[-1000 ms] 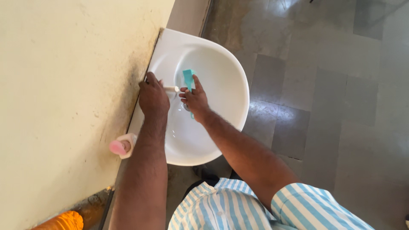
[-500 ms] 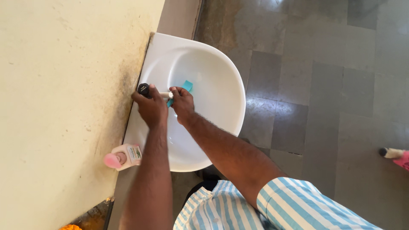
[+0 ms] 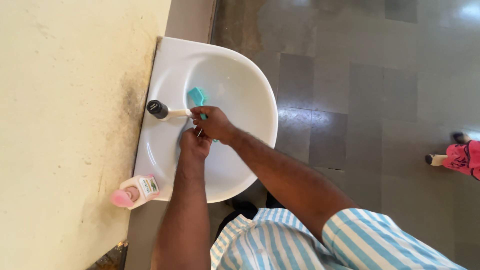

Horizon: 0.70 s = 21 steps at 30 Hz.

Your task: The person scrubs a white wall-mounted sink with a blue brush, rinses the brush under running water, and continues scrubbing the basin and faucet area. The person repeatedly wets the brush and scrubs different parts of the sink throughout the clip.

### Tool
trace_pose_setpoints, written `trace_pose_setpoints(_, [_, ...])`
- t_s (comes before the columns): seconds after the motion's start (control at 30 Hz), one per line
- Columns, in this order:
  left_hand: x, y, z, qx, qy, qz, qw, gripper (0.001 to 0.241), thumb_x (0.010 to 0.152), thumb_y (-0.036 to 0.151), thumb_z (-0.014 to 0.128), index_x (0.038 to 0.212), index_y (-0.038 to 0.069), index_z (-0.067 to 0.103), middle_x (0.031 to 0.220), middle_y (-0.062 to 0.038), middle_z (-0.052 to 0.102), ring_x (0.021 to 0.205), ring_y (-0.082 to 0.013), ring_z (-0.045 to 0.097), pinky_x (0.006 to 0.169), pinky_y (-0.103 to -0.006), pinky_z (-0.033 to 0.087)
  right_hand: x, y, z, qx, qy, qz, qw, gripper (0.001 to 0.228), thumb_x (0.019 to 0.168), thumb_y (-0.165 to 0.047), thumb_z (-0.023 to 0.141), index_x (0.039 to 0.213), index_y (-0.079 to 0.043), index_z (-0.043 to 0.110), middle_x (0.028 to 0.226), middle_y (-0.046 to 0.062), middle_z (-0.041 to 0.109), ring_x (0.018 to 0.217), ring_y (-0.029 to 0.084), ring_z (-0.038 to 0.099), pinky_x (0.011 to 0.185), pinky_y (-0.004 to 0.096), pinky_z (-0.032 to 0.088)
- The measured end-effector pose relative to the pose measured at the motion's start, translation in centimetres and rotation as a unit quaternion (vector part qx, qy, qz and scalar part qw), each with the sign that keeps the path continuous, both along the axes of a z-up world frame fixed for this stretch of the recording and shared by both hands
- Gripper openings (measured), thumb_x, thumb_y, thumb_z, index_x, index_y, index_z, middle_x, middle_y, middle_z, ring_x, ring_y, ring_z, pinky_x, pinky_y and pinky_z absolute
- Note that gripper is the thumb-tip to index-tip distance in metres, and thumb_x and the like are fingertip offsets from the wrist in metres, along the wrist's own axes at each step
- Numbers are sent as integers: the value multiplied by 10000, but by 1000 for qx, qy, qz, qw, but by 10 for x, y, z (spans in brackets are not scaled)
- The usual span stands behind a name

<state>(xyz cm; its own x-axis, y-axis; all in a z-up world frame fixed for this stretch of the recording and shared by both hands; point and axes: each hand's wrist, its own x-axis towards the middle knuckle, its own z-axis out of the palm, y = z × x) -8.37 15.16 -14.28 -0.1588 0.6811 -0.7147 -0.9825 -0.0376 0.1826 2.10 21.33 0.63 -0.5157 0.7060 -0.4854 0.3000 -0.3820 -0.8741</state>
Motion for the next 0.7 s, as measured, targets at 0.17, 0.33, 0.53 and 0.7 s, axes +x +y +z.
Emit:
trace_pose_setpoints(0.17, [-16, 19, -48, 95, -35, -8, 995, 210, 1010, 44, 419, 1143, 36, 581, 1031, -59, 641, 824, -136, 619, 784, -292, 567, 8, 5, 24, -21, -77, 0, 997, 389, 996, -50, 487, 1350, -98, 641, 1049, -2, 686, 842, 95, 640, 715, 300, 543])
trace_pose_setpoints(0.33, [-13, 32, -52, 210, -34, -25, 977, 172, 1105, 5, 498, 1229, 39, 612, 1101, -64, 678, 855, -122, 618, 771, -233, 542, 0, 11, 18, -36, -11, -27, 999, 364, 983, -63, 508, 1311, -84, 665, 1017, 31, 706, 844, 109, 669, 768, 249, 585])
trace_pose_setpoints(0.53, [0, 33, -4, 24, 51, -55, 997, 332, 1068, 327, 479, 1298, 113, 587, 1150, -33, 674, 1009, -165, 663, 809, -319, 559, -18, 13, -1, 2, -29, -58, 998, 253, 981, -179, 643, 1193, -56, 706, 967, 73, 724, 815, 140, 677, 719, 317, 586])
trace_pose_setpoints(0.7, [5, 30, 24, 51, 28, -56, 997, 447, 1066, 381, 440, 1422, 116, 488, 1304, -85, 612, 1121, -196, 661, 909, -353, 584, -28, 9, -6, 77, -97, -61, 990, 234, 971, -237, 659, 1128, -77, 724, 983, 74, 748, 830, 153, 703, 763, 316, 596])
